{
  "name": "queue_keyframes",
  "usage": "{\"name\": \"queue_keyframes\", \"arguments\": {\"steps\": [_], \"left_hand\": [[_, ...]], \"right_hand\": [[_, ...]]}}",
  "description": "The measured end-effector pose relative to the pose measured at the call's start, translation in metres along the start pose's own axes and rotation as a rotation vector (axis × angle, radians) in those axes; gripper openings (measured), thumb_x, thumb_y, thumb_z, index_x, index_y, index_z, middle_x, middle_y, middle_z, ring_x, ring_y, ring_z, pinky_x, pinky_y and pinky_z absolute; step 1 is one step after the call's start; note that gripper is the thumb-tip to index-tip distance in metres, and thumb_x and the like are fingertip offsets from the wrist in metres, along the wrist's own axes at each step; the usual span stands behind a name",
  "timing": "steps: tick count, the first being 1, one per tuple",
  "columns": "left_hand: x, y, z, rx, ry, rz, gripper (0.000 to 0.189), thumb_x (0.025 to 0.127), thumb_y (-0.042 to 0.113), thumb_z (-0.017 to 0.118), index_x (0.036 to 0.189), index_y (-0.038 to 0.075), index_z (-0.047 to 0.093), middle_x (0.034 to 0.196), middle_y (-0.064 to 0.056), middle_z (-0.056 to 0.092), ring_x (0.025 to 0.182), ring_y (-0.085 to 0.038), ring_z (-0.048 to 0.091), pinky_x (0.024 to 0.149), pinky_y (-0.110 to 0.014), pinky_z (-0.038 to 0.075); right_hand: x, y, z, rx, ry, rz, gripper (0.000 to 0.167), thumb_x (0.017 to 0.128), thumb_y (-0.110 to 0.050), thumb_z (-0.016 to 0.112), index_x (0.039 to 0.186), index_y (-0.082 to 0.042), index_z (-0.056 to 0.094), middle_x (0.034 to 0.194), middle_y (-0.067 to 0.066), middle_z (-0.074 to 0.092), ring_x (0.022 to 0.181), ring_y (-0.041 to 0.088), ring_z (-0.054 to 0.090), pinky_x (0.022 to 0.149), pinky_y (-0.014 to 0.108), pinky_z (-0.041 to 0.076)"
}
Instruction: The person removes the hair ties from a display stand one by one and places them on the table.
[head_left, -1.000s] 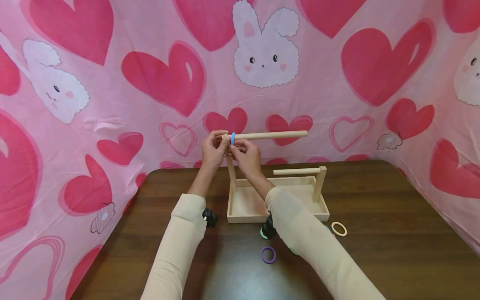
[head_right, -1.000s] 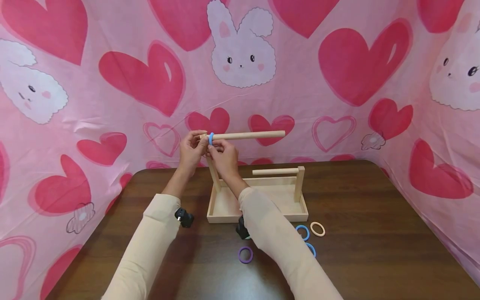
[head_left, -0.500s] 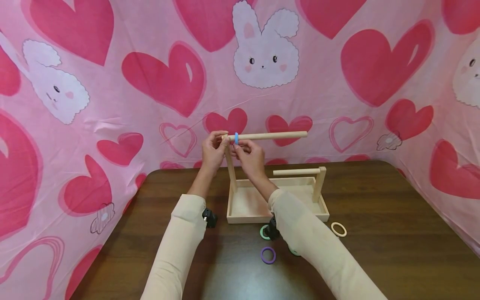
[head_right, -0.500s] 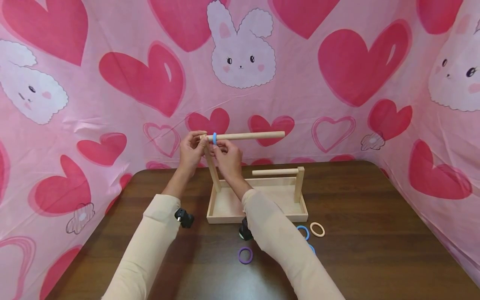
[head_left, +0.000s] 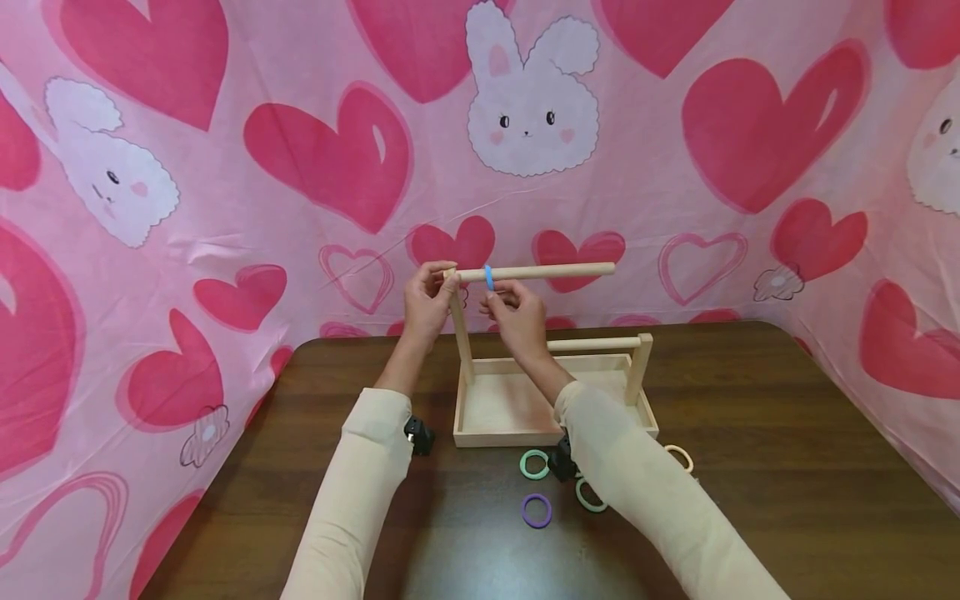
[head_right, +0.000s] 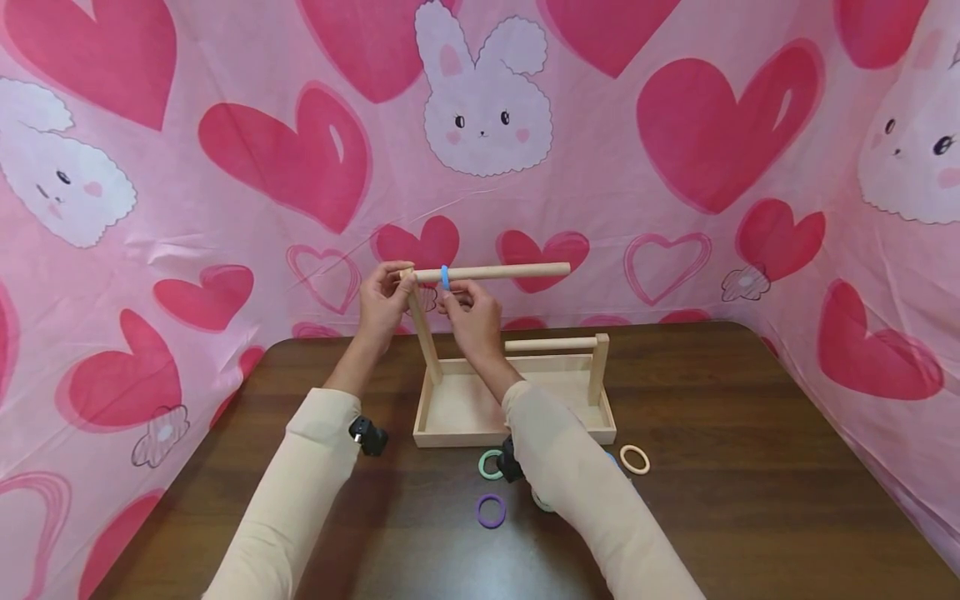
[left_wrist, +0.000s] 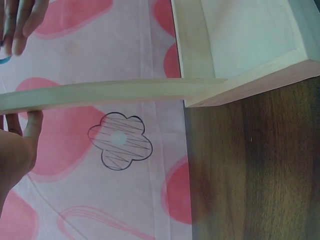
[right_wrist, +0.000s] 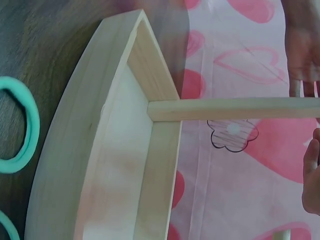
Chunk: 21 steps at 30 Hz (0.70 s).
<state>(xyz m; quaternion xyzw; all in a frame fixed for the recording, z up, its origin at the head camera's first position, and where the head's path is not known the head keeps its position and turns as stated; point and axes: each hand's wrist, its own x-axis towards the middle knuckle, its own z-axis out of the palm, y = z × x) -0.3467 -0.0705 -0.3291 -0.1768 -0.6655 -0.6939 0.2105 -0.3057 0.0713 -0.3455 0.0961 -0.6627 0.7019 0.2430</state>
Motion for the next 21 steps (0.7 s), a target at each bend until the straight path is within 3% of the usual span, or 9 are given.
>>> {"name": "queue_keyframes", "arguments": {"steps": [3,6,10,14,21], "left_hand": [[0.0,0.001,0.0,-0.001,-0.002,-0.006,0.021,0.095,-0.004,0.065,0.114,-0.011,0.062,0.085,0.009,0.07,0.08,-0.006,0.066,0.068,-0.016,0.05],[-0.001,0.001,0.0,-0.003,-0.006,-0.012,0.021,0.095,-0.004,0.065,0.114,-0.011,0.062,0.083,0.012,0.07,0.078,0.0,0.065,0.068,-0.016,0.05],[-0.001,0.002,0.0,-0.005,-0.009,-0.02,0.022,0.095,-0.004,0.065,0.115,-0.011,0.061,0.08,0.016,0.068,0.077,-0.001,0.065,0.065,-0.016,0.049],[-0.001,0.002,0.0,-0.01,-0.01,-0.024,0.022,0.095,-0.003,0.065,0.116,-0.011,0.061,0.078,0.018,0.067,0.076,-0.001,0.064,0.061,-0.017,0.047],[-0.001,0.002,0.0,-0.01,-0.012,-0.022,0.022,0.095,-0.003,0.065,0.115,-0.012,0.061,0.078,0.019,0.066,0.075,-0.001,0.064,0.06,-0.016,0.047]], "right_hand": [[0.0,0.002,-0.005,0.012,0.003,-0.017,0.018,0.095,0.003,0.062,0.107,0.015,0.065,0.089,0.028,0.075,0.067,0.006,0.072,0.072,0.038,0.064],[0.001,0.003,-0.01,0.011,0.002,-0.003,0.019,0.096,0.003,0.062,0.109,0.015,0.065,0.094,0.034,0.072,0.068,0.005,0.071,0.074,0.036,0.064],[0.003,0.001,-0.015,-0.001,0.007,0.01,0.019,0.096,0.003,0.062,0.11,0.015,0.065,0.098,0.039,0.07,0.074,0.021,0.076,0.069,0.02,0.061],[0.004,-0.001,-0.019,-0.003,0.011,0.003,0.018,0.096,0.002,0.064,0.108,0.014,0.066,0.098,0.04,0.069,0.078,0.032,0.076,0.069,0.02,0.061],[0.005,-0.004,-0.024,-0.008,0.006,0.014,0.022,0.097,-0.001,0.063,0.112,0.014,0.065,0.101,0.039,0.069,0.069,0.005,0.072,0.073,0.026,0.063]]}}
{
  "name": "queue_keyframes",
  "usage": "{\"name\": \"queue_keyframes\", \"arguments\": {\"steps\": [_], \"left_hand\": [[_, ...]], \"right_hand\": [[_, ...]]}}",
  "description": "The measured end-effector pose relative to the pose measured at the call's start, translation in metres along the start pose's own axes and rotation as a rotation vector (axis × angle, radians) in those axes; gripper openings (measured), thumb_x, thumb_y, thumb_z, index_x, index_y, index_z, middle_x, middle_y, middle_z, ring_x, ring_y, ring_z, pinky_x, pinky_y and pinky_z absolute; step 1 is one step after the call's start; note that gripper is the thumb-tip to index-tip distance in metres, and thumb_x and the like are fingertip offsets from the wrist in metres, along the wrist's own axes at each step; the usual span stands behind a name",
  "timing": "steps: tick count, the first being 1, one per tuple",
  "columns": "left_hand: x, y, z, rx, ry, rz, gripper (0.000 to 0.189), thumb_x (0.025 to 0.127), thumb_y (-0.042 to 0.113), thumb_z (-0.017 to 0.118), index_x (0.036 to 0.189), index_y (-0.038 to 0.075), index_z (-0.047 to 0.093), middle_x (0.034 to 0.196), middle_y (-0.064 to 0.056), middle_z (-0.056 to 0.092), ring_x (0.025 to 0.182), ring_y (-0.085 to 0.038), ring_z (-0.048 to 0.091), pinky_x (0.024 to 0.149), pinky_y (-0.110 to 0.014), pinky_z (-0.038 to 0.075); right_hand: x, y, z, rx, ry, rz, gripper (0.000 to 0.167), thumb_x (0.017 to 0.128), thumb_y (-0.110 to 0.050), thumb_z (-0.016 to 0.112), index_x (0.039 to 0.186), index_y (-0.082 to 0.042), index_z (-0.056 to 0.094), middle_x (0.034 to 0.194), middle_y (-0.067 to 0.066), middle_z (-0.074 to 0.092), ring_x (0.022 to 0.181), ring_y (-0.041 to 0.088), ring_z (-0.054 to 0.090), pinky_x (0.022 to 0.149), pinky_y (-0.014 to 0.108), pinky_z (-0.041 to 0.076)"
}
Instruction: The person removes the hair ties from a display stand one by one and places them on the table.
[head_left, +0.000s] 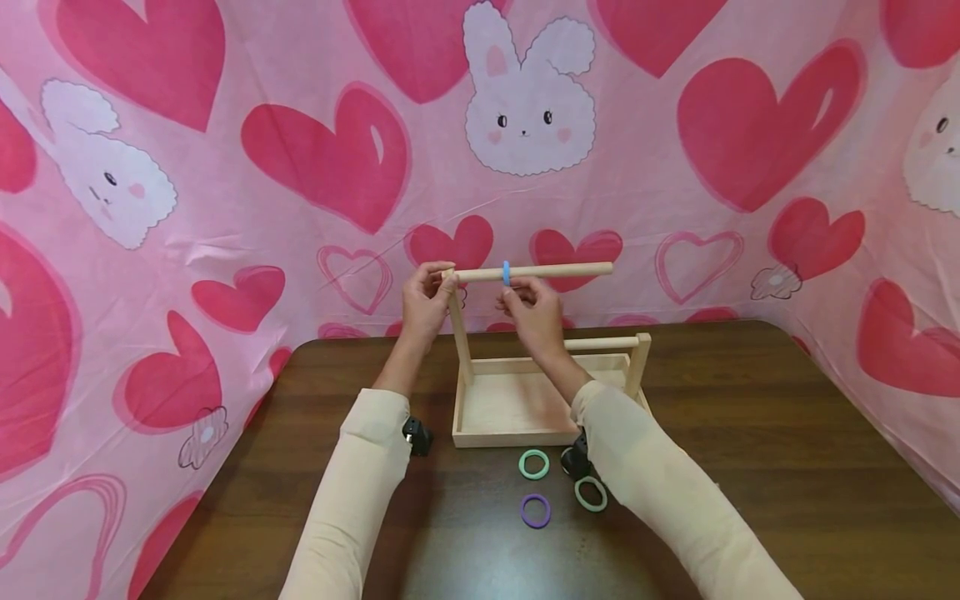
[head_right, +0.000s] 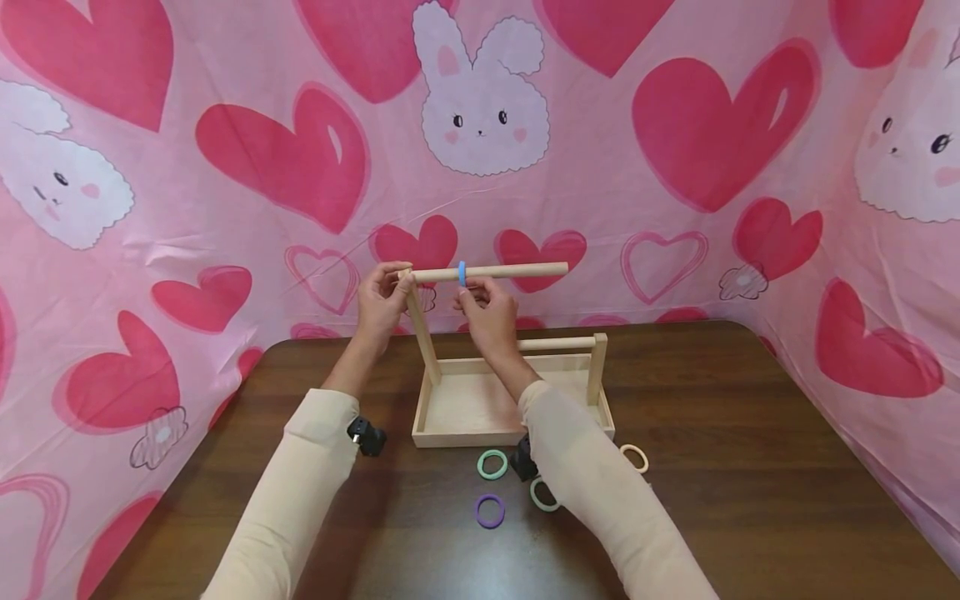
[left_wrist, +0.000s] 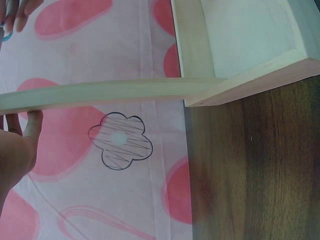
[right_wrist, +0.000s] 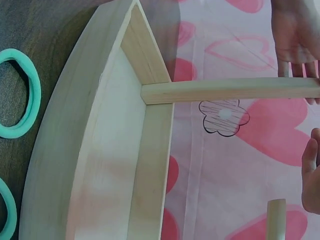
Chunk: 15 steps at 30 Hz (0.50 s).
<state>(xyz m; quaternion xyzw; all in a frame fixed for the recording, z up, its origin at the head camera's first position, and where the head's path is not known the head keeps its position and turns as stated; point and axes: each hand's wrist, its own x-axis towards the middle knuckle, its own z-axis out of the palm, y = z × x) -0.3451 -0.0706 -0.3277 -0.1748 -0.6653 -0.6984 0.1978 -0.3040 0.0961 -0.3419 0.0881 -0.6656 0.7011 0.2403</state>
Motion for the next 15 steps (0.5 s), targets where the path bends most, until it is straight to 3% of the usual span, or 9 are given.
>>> {"name": "queue_keyframes", "arguments": {"steps": [6,9,15], "left_hand": [[0.0,0.001,0.0,0.004,0.002,-0.006,0.022,0.095,-0.003,0.065,0.115,-0.012,0.061,0.078,0.019,0.067,0.081,-0.011,0.068,0.066,-0.017,0.051],[0.0,0.0,0.0,0.008,0.001,-0.007,0.022,0.096,-0.002,0.065,0.116,-0.011,0.062,0.078,0.018,0.067,0.08,-0.009,0.068,0.067,-0.017,0.051],[0.0,0.0,0.0,-0.002,0.002,-0.005,0.022,0.096,-0.004,0.064,0.116,-0.011,0.061,0.079,0.018,0.066,0.08,-0.011,0.068,0.069,-0.017,0.052]], "right_hand": [[0.0,-0.004,-0.006,0.017,0.008,0.021,0.022,0.097,0.0,0.063,0.113,0.014,0.064,0.103,0.039,0.068,0.068,0.001,0.071,0.074,0.025,0.063],[0.001,-0.003,-0.01,0.028,0.009,0.024,0.024,0.097,0.001,0.062,0.115,0.017,0.063,0.104,0.04,0.068,0.068,-0.001,0.07,0.073,0.024,0.062],[0.002,-0.001,-0.017,0.035,0.036,-0.003,0.023,0.096,0.002,0.063,0.113,0.017,0.064,0.092,0.031,0.071,0.069,0.009,0.073,0.069,0.02,0.061]]}}
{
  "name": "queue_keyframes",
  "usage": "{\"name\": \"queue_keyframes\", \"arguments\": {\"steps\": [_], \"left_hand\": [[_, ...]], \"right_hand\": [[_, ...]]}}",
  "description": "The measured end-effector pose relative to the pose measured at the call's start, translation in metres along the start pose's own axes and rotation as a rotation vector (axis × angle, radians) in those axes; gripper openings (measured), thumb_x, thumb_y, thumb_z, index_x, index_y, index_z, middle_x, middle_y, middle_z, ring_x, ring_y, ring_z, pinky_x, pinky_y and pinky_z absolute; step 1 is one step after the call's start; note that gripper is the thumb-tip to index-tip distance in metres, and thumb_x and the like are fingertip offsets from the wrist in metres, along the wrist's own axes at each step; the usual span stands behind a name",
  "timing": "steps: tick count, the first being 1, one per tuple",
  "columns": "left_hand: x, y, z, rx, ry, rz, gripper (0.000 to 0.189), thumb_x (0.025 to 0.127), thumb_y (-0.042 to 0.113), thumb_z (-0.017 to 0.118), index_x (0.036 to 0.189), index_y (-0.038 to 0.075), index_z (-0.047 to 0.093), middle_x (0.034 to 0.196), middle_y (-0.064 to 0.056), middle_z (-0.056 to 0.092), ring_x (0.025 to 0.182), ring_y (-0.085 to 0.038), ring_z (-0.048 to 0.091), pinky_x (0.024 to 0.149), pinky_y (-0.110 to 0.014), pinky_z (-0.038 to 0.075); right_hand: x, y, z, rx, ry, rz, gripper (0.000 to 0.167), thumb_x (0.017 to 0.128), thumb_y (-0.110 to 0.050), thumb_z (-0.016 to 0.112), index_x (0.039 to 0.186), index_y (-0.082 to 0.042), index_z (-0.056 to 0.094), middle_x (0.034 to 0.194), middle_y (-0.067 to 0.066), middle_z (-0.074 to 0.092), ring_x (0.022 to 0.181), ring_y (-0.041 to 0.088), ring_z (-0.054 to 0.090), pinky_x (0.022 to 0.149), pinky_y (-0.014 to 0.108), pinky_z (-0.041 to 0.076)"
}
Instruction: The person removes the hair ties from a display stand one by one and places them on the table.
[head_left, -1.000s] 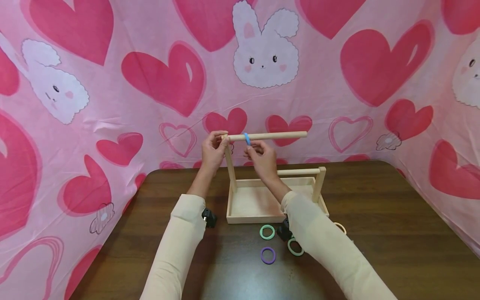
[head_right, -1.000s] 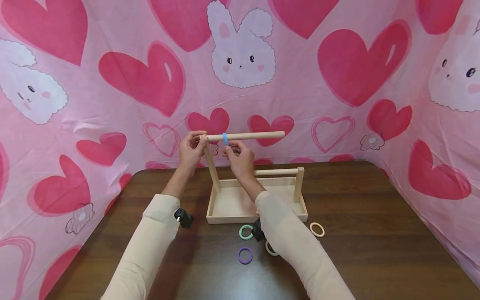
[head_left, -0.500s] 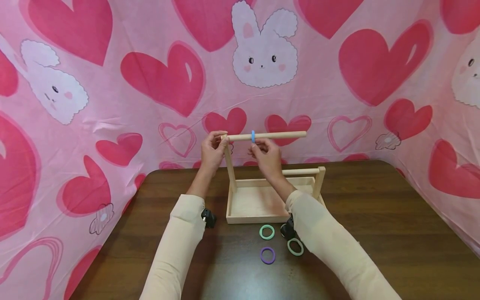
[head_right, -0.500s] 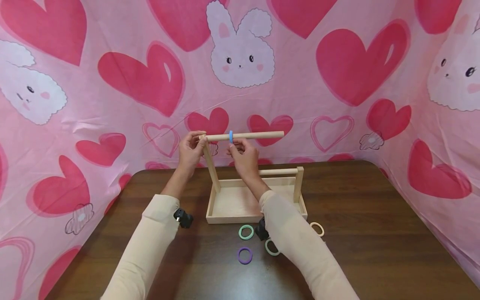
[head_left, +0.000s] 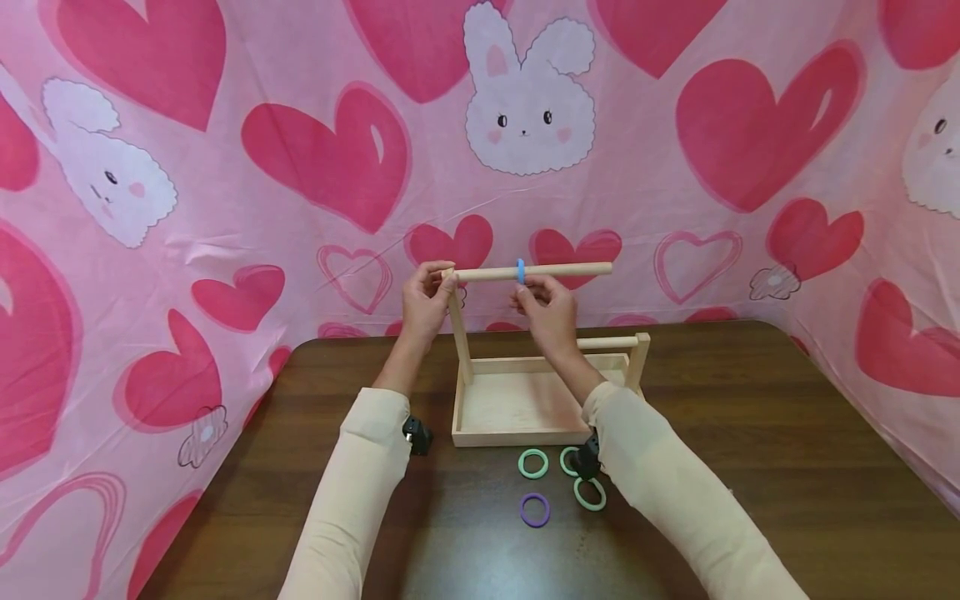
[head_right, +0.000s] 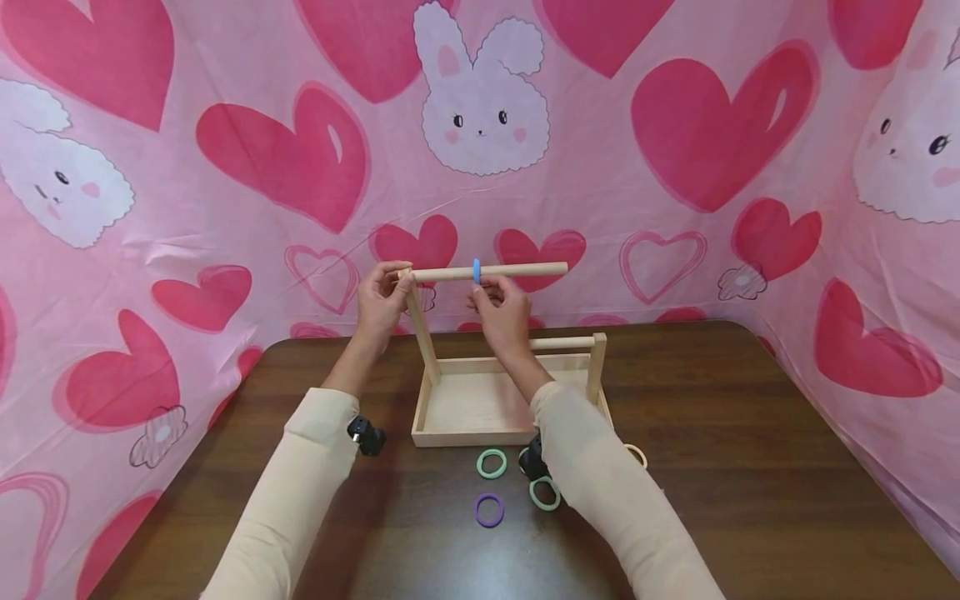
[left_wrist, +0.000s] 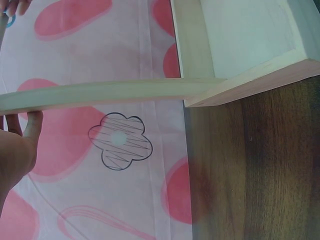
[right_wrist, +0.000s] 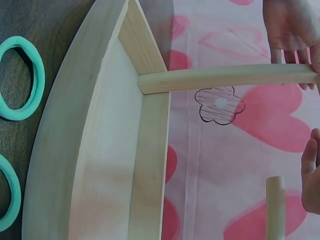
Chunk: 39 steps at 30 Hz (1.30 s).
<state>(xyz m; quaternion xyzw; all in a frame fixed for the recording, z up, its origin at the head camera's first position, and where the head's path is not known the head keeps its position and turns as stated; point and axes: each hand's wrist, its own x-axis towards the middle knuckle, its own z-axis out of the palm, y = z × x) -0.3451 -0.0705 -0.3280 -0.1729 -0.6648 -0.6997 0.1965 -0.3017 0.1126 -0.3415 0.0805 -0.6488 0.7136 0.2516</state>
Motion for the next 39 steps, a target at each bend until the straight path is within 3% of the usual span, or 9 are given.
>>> {"name": "queue_keyframes", "arguments": {"steps": [5,11,16,18,23,26,39], "left_hand": [[-0.001,0.001,0.0,-0.009,0.002,0.004,0.022,0.095,-0.005,0.064,0.115,-0.013,0.06,0.08,0.018,0.066,0.08,-0.008,0.067,0.071,-0.016,0.053],[0.0,0.001,0.0,-0.009,0.003,0.005,0.022,0.095,-0.005,0.064,0.116,-0.013,0.061,0.08,0.018,0.066,0.083,-0.017,0.068,0.072,-0.016,0.053],[0.0,0.001,0.0,-0.01,0.001,0.006,0.022,0.095,-0.005,0.063,0.115,-0.013,0.06,0.081,0.017,0.066,0.079,-0.005,0.066,0.073,-0.016,0.053],[-0.001,0.002,0.0,-0.01,0.001,0.003,0.022,0.096,-0.005,0.063,0.115,-0.013,0.06,0.081,0.017,0.066,0.078,-0.001,0.065,0.073,-0.016,0.053],[-0.002,0.003,0.001,-0.014,0.007,0.002,0.021,0.095,-0.005,0.064,0.115,-0.013,0.061,0.081,0.017,0.067,0.078,-0.001,0.065,0.073,-0.015,0.053],[-0.001,0.002,0.001,-0.011,0.005,0.003,0.021,0.095,-0.005,0.063,0.115,-0.013,0.06,0.081,0.018,0.066,0.078,-0.001,0.065,0.073,-0.015,0.054],[-0.001,0.002,0.0,0.001,-0.002,0.006,0.023,0.095,-0.004,0.064,0.116,-0.012,0.061,0.081,0.017,0.066,0.079,0.0,0.064,0.073,-0.016,0.052]], "right_hand": [[0.0,-0.001,-0.006,0.0,0.017,-0.009,0.02,0.096,0.002,0.064,0.111,0.015,0.066,0.089,0.026,0.073,0.066,0.006,0.072,0.067,0.019,0.06],[-0.001,-0.003,-0.013,-0.004,0.032,-0.015,0.018,0.096,0.002,0.064,0.11,0.014,0.066,0.085,0.017,0.075,0.065,0.006,0.072,0.066,0.019,0.06],[-0.001,-0.005,-0.02,-0.015,0.033,-0.005,0.02,0.097,-0.001,0.064,0.111,0.014,0.066,0.08,0.0,0.074,0.066,0.001,0.072,0.068,0.02,0.061],[-0.001,-0.004,-0.024,-0.008,0.042,0.002,0.021,0.097,-0.001,0.064,0.111,0.014,0.065,0.08,0.001,0.074,0.065,0.0,0.071,0.068,0.02,0.061],[0.0,-0.003,-0.032,0.015,0.066,0.01,0.021,0.098,0.0,0.062,0.111,0.016,0.063,0.077,-0.003,0.073,0.064,0.0,0.071,0.066,0.018,0.06],[0.002,-0.002,-0.038,0.033,0.075,0.008,0.021,0.098,0.002,0.061,0.112,0.017,0.062,0.074,-0.013,0.071,0.063,0.0,0.07,0.066,0.017,0.06],[0.005,-0.003,-0.059,0.056,0.12,0.037,0.023,0.099,-0.002,0.062,0.113,0.016,0.061,0.07,-0.016,0.07,0.062,-0.001,0.07,0.065,0.015,0.059]]}}
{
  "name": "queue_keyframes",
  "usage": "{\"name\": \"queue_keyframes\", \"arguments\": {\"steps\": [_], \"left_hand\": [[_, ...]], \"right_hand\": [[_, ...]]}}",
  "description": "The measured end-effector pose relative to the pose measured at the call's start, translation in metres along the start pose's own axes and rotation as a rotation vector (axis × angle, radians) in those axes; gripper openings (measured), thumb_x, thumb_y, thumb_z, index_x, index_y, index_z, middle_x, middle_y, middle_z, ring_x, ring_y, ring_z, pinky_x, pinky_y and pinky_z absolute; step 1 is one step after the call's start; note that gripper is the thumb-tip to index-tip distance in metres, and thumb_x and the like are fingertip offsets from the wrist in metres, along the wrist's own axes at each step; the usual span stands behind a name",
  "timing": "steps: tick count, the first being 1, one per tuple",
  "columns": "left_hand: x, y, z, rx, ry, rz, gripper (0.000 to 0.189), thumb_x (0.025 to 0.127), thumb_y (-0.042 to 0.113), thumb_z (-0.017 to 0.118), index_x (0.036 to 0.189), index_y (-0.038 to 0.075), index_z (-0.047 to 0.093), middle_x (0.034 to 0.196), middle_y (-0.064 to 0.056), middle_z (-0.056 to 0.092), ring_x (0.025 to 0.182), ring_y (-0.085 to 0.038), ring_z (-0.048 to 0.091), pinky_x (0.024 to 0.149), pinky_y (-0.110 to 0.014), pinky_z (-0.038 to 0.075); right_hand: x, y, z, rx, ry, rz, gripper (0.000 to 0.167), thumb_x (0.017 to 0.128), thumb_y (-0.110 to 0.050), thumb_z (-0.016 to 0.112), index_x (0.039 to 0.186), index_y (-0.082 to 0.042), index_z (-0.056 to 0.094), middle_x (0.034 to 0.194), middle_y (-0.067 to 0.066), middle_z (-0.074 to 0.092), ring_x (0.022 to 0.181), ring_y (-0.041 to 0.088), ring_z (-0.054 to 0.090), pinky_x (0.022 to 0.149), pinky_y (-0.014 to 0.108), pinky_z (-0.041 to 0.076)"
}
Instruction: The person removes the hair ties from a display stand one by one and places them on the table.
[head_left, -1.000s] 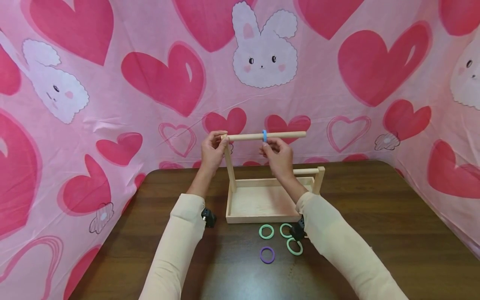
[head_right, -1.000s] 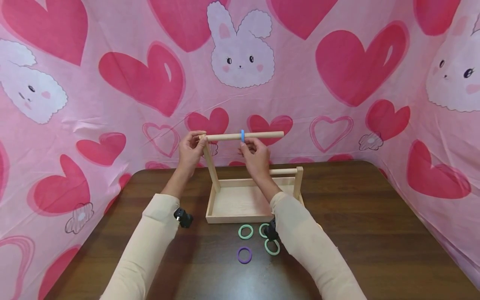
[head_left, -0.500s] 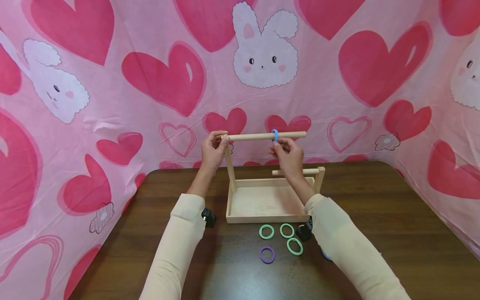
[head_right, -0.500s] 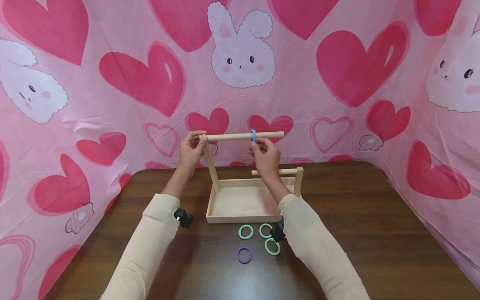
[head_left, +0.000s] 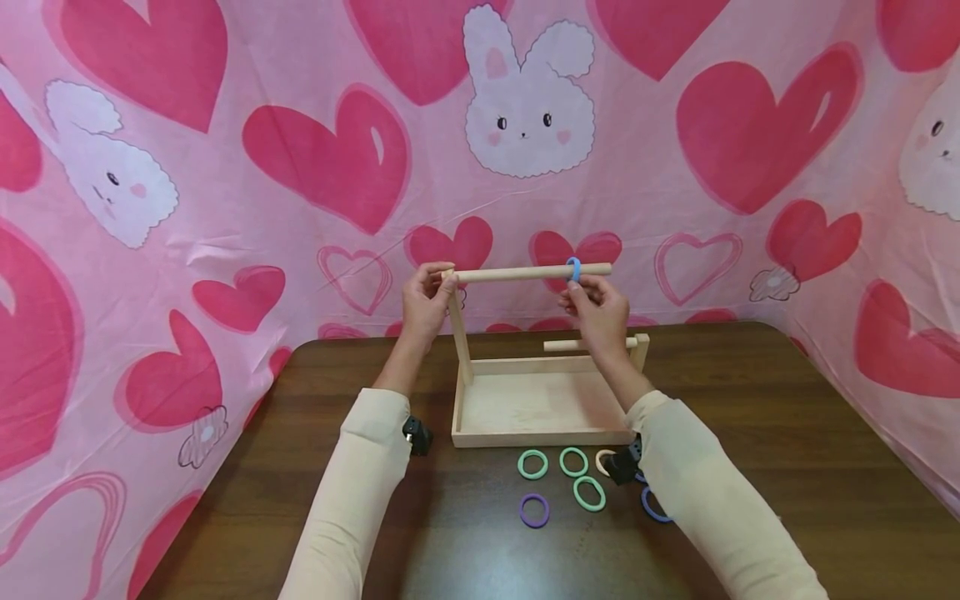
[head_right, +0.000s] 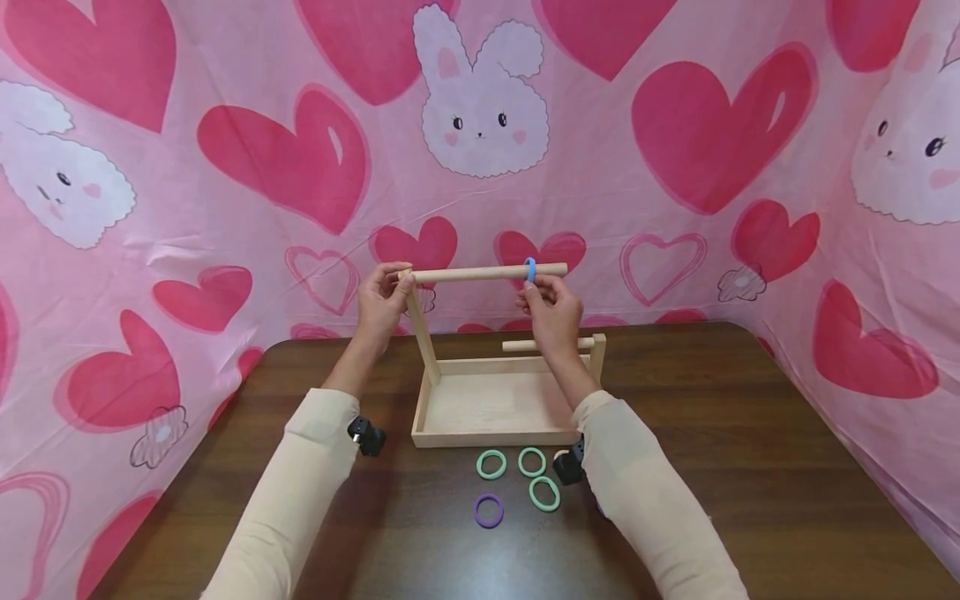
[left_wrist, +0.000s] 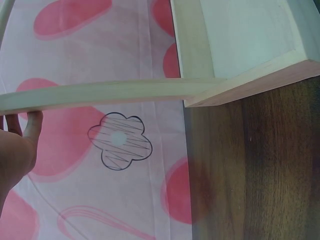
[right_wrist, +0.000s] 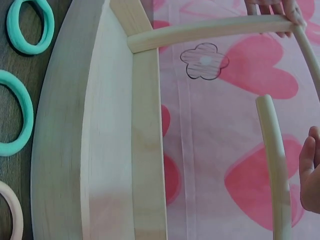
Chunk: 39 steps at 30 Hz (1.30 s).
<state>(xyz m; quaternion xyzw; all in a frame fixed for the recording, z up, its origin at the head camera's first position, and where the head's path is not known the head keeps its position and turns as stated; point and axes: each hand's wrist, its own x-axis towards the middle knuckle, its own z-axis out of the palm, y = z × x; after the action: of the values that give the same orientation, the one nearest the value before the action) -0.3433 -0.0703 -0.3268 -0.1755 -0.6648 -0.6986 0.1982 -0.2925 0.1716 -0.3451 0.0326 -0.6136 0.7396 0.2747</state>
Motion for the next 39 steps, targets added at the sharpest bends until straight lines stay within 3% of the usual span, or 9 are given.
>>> {"name": "queue_keyframes", "arguments": {"steps": [6,13,27,33,39], "left_hand": [[0.0,-0.001,0.0,0.003,0.004,0.008,0.022,0.095,-0.004,0.065,0.115,-0.012,0.061,0.082,0.016,0.068,0.08,-0.005,0.065,0.074,-0.016,0.053],[0.0,0.0,0.001,0.002,0.004,0.003,0.022,0.095,-0.004,0.065,0.115,-0.012,0.061,0.082,0.016,0.067,0.079,-0.002,0.064,0.073,-0.016,0.052],[0.0,-0.002,0.0,-0.005,0.003,0.004,0.023,0.095,-0.004,0.065,0.116,-0.012,0.061,0.079,0.018,0.065,0.076,0.001,0.063,0.07,-0.016,0.051],[0.0,-0.003,0.0,-0.007,0.002,0.008,0.023,0.095,-0.003,0.065,0.116,-0.012,0.06,0.08,0.018,0.066,0.076,0.001,0.063,0.069,-0.015,0.051],[0.0,-0.003,0.0,-0.019,0.0,0.012,0.023,0.095,-0.004,0.065,0.115,-0.013,0.06,0.078,0.018,0.067,0.075,0.0,0.064,0.071,-0.015,0.052]], "right_hand": [[0.002,0.0,-0.009,0.008,0.014,-0.002,0.02,0.1,-0.002,0.06,0.11,0.015,0.06,0.068,-0.017,0.07,0.061,-0.002,0.07,0.064,0.014,0.058],[0.004,-0.002,-0.017,0.01,0.027,-0.014,0.021,0.1,-0.002,0.058,0.11,0.017,0.06,0.068,-0.017,0.071,0.062,-0.002,0.07,0.064,0.014,0.058],[0.006,-0.006,-0.03,0.04,0.091,-0.011,0.006,0.1,-0.002,0.058,0.1,0.003,0.061,0.066,-0.014,0.072,0.06,-0.001,0.071,0.062,0.014,0.058],[0.008,-0.008,-0.035,0.052,0.111,-0.012,0.008,0.099,-0.002,0.059,0.1,0.005,0.063,0.065,-0.013,0.071,0.059,-0.001,0.07,0.061,0.015,0.058],[0.007,-0.011,-0.042,0.072,0.118,0.02,0.006,0.1,-0.004,0.059,0.095,-0.005,0.063,0.066,-0.01,0.071,0.06,0.002,0.072,0.063,0.016,0.059]]}}
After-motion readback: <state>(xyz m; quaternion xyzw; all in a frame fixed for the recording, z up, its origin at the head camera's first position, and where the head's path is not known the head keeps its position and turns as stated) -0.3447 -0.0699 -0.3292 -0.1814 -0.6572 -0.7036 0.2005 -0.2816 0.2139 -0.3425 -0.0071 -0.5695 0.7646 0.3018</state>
